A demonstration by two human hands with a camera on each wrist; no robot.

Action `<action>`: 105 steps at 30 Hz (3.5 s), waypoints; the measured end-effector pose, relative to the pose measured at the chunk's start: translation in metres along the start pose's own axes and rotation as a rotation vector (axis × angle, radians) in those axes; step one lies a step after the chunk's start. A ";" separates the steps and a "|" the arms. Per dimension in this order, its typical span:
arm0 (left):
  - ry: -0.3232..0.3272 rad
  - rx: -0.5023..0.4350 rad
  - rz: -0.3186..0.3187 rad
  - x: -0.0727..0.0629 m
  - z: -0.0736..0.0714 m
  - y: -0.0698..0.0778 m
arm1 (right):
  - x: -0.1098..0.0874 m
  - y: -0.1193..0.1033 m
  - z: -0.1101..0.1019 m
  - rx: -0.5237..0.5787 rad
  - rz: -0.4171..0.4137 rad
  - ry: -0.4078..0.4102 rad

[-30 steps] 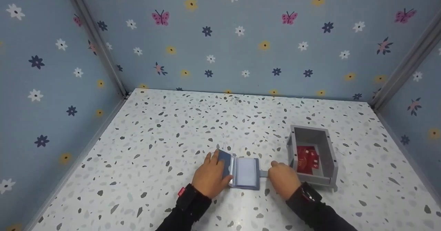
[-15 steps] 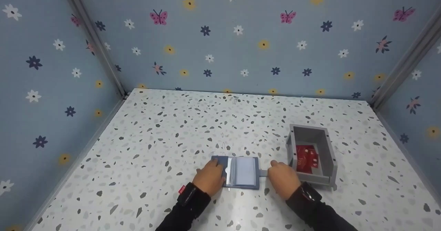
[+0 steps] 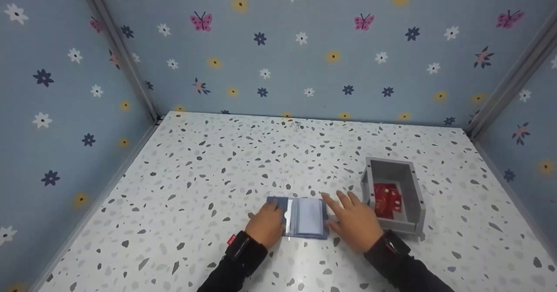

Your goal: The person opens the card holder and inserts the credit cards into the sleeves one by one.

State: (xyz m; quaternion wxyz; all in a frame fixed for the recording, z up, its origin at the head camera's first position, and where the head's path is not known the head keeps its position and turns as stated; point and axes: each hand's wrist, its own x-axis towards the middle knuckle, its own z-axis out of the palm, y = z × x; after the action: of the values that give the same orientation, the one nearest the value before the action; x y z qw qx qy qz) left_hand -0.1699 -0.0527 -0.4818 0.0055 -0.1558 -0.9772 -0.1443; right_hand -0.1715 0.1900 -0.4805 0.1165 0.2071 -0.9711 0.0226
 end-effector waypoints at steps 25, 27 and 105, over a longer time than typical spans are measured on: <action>-0.034 -0.009 0.004 0.001 0.000 0.000 | 0.006 0.094 -0.072 -0.059 0.250 -0.178; -0.038 -0.018 0.003 0.001 -0.001 0.001 | 0.010 0.098 -0.076 -0.063 0.262 -0.223; -0.036 -0.047 0.009 0.003 0.000 -0.002 | 0.038 0.132 -0.112 0.231 0.380 -0.366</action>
State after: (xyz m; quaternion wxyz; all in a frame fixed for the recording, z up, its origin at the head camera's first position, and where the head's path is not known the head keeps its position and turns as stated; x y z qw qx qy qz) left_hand -0.1733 -0.0535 -0.4817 -0.0152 -0.1629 -0.9727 -0.1646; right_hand -0.2346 0.3056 -0.3618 -0.0914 0.0341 -0.9884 0.1167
